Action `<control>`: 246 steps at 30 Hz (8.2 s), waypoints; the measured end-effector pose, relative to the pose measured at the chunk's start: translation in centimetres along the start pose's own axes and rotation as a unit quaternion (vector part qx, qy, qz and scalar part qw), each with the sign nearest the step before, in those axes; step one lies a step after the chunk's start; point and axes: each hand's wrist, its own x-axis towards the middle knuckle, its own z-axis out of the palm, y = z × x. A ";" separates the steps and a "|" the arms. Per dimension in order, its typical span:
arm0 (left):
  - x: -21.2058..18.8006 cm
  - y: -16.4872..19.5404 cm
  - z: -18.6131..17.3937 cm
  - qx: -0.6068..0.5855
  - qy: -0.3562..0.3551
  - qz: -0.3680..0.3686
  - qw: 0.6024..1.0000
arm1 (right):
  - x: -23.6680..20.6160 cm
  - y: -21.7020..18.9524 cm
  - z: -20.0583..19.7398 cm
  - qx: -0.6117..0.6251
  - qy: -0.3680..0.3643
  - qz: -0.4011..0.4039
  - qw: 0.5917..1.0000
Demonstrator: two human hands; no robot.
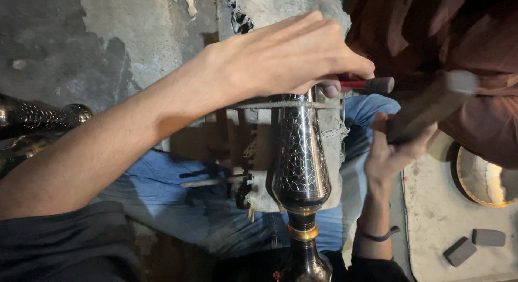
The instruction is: The person sits on the floor with a brass vase clamped in a simple fixture and engraves a decorative pattern onto its surface, holding a chisel against the metal and striking it with a wooden mallet. The person repositions the chisel around the vase and rotates the vase to work new areas.
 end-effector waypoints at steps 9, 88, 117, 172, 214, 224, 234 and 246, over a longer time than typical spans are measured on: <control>-0.6 -0.3 0.2 0.014 0.118 0.105 0.987 | 1.6 0.3 -0.3 -0.008 0.011 -0.198 0.980; -3.3 -1.2 1.2 -0.035 0.116 0.101 0.988 | 3.3 -6.2 -0.6 -0.229 0.027 -0.213 0.949; -5.1 -2.4 3.2 -0.076 0.095 0.066 0.990 | 2.6 -6.7 -1.5 -0.183 0.000 -0.221 0.958; -9.8 0.9 2.2 -0.174 0.315 -0.063 0.931 | -2.3 -8.9 -6.4 -0.115 -0.221 0.049 0.967; -11.7 0.9 2.0 -0.330 0.331 -0.170 0.868 | -11.1 -9.9 -5.9 0.147 -0.408 0.373 0.820; -8.2 0.2 2.0 -0.251 0.246 -0.031 0.936 | -8.1 -5.8 -9.3 0.006 -0.338 0.145 0.930; -2.4 0.5 2.3 -0.083 0.127 0.015 0.988 | -8.1 5.2 -2.9 -0.030 -0.055 0.067 0.996; 0.0 0.8 0.2 0.007 0.029 0.032 0.999 | -2.3 -1.1 -3.1 -0.069 -0.028 -0.027 0.997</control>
